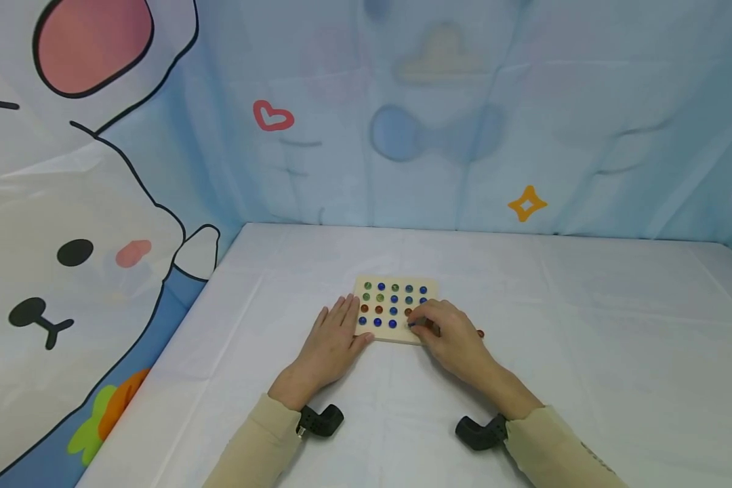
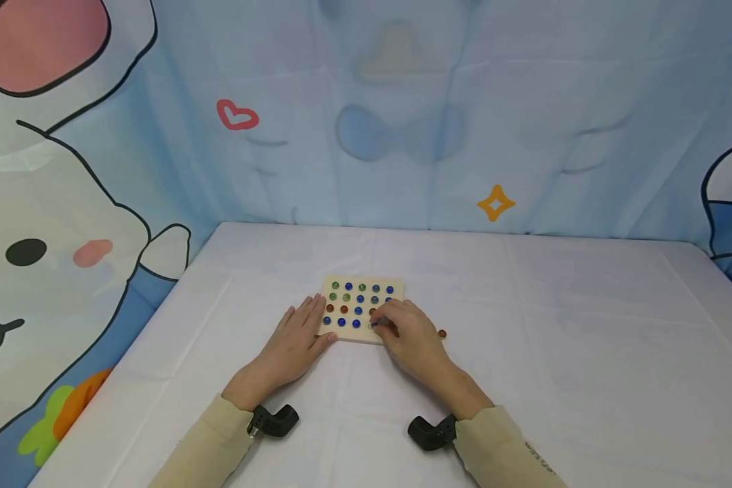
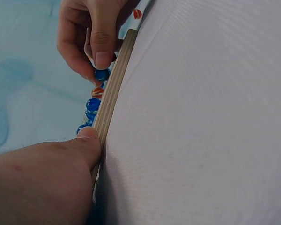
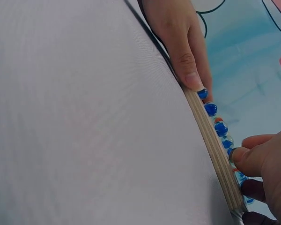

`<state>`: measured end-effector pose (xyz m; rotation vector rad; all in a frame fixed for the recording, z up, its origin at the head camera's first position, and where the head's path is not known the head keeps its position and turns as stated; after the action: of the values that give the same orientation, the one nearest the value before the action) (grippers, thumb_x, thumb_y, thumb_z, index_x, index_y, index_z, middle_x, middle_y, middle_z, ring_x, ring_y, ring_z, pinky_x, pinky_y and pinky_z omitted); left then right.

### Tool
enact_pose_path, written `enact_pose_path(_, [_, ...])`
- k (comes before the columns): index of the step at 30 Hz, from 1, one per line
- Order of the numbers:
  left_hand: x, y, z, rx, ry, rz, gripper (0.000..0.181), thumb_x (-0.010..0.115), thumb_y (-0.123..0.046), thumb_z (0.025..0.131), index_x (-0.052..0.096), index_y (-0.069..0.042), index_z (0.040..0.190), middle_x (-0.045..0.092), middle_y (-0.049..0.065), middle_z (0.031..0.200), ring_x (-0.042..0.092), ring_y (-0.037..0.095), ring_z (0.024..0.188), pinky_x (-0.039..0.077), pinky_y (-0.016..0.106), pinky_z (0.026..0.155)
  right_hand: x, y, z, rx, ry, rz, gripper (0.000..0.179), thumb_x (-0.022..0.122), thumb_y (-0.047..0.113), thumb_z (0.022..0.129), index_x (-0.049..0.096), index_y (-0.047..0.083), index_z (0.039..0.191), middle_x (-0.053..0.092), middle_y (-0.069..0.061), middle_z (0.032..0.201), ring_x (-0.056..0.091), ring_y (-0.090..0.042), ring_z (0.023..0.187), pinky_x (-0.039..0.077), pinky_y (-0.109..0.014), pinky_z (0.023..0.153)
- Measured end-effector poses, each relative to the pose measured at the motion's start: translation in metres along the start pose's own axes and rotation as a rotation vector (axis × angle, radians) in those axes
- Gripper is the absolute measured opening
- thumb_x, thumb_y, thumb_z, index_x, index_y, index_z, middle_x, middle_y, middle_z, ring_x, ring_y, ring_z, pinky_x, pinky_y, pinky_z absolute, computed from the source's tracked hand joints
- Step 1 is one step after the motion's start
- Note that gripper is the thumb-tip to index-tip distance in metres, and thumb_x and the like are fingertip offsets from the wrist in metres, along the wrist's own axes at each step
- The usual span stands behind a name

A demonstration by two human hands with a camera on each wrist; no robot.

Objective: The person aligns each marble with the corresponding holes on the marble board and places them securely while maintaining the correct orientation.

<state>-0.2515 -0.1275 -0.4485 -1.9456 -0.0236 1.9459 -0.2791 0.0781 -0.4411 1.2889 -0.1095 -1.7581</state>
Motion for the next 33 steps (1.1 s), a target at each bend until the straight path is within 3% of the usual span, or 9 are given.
enact_pose_path(8, [0.000,0.001,0.000,0.007,-0.006,0.003,0.070,0.041,-0.044,0.105,0.022,0.000,0.156,0.024,0.015,0.164,0.018,0.030,0.154,0.018,0.052,0.124,0.000,0.002,0.001,-0.014,-0.004,-0.011,0.016,0.075,0.001,0.085,0.078,0.013,0.096,0.071,0.001,0.101,0.059,-0.013,0.090,0.052,-0.028,0.072])
enact_pose_path(12, [0.001,0.001,0.001,0.001,0.001,-0.002,0.071,0.041,-0.045,0.105,0.021,0.000,0.157,0.023,0.015,0.164,0.017,0.030,0.154,0.017,0.052,0.125,-0.004,0.001,0.000,-0.015,-0.007,0.009,0.017,0.073,0.000,0.086,0.077,0.011,0.098,0.068,0.001,0.101,0.059,-0.011,0.087,0.053,-0.026,0.071])
enact_pose_path(21, [0.001,-0.001,0.001,0.011,0.003,-0.004,0.071,0.042,-0.045,0.105,0.021,-0.001,0.157,0.021,0.014,0.165,0.017,0.029,0.154,0.017,0.052,0.125,-0.040,-0.009,-0.002,0.011,-0.107,-0.038,0.012,0.069,-0.001,0.089,0.073,0.006,0.098,0.069,-0.001,0.094,0.057,-0.010,0.081,0.054,-0.030,0.068])
enact_pose_path(28, [0.000,-0.001,0.000,0.016,-0.004,-0.004,0.071,0.043,-0.044,0.105,0.022,0.000,0.156,0.022,0.015,0.164,0.018,0.030,0.154,0.017,0.053,0.124,-0.057,-0.023,-0.006,0.121,-0.057,-0.063,0.012,0.067,0.003,0.092,0.073,0.007,0.102,0.070,-0.002,0.094,0.056,-0.013,0.082,0.052,-0.029,0.069])
enact_pose_path(33, [0.001,0.000,0.000,0.019,-0.013,-0.011,0.071,0.043,-0.044,0.105,0.022,0.001,0.156,0.023,0.016,0.164,0.019,0.031,0.154,0.018,0.053,0.124,-0.061,-0.033,-0.008,0.228,0.038,-0.026,0.013,0.067,0.012,0.094,0.072,0.009,0.106,0.067,-0.002,0.094,0.055,-0.017,0.079,0.049,-0.022,0.063])
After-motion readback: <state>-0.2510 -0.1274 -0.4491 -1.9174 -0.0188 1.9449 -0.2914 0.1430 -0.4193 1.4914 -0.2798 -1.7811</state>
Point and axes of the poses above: each hand's wrist, its own z-axis towards the middle knuckle, its own x-axis out of the palm, y = z × x, the point moved 4 cm from there along z, towards the middle knuckle
